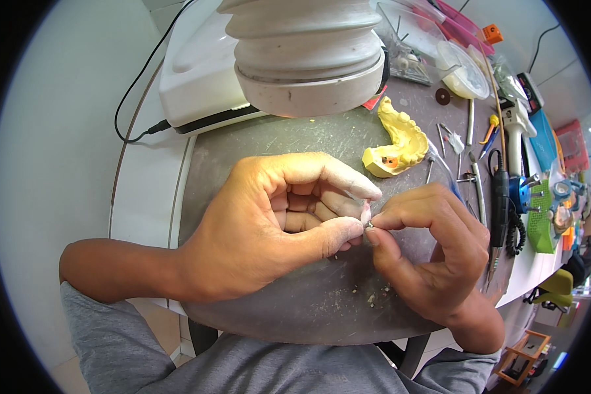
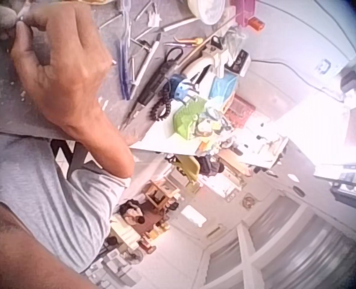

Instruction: The person polishes a dental crown using a handheld rotary tool, holding the crown between their fingers while applying the tool to various surfaces under a dust collector.

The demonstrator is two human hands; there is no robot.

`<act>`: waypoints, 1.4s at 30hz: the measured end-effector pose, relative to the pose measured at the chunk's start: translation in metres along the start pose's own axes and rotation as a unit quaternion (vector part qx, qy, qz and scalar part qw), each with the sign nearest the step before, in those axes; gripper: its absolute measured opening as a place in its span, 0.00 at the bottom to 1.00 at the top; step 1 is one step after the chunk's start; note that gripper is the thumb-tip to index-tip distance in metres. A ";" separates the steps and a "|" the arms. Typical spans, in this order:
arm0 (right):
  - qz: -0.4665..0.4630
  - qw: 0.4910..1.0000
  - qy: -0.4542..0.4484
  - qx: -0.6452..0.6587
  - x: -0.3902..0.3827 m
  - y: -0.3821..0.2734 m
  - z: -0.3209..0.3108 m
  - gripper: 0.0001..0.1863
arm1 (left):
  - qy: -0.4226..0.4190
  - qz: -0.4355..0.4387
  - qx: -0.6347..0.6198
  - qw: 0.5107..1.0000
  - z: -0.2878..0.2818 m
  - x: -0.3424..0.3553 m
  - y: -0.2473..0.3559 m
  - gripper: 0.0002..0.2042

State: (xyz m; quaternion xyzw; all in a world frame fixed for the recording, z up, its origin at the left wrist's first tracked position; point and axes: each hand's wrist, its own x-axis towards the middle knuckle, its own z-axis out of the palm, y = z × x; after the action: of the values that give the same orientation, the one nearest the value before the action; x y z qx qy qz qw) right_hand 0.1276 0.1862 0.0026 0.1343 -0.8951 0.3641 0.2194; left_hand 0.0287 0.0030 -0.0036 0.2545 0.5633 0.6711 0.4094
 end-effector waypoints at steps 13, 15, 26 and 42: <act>0.000 1.000 -0.008 0.018 0.000 0.003 -0.002 0.08 | -0.001 -0.012 -0.023 1.000 0.001 0.001 0.000 0.14; 0.003 1.000 -0.004 0.023 -0.001 0.003 -0.001 0.07 | 0.000 -0.013 -0.025 1.000 0.001 0.001 0.001 0.14; 0.002 1.000 -0.007 0.013 0.000 0.002 -0.002 0.07 | -0.004 -0.002 -0.024 1.000 0.000 0.001 -0.001 0.15; 0.014 1.000 -0.007 0.018 -0.001 -0.001 -0.003 0.07 | 0.014 0.005 -0.030 0.999 0.004 0.000 0.000 0.15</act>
State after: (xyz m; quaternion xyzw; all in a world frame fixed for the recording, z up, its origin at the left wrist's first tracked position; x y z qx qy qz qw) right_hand 0.1300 0.1878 0.0048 0.1285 -0.8919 0.3818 0.2053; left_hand 0.0316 0.0048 -0.0029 0.2357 0.5471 0.6931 0.4059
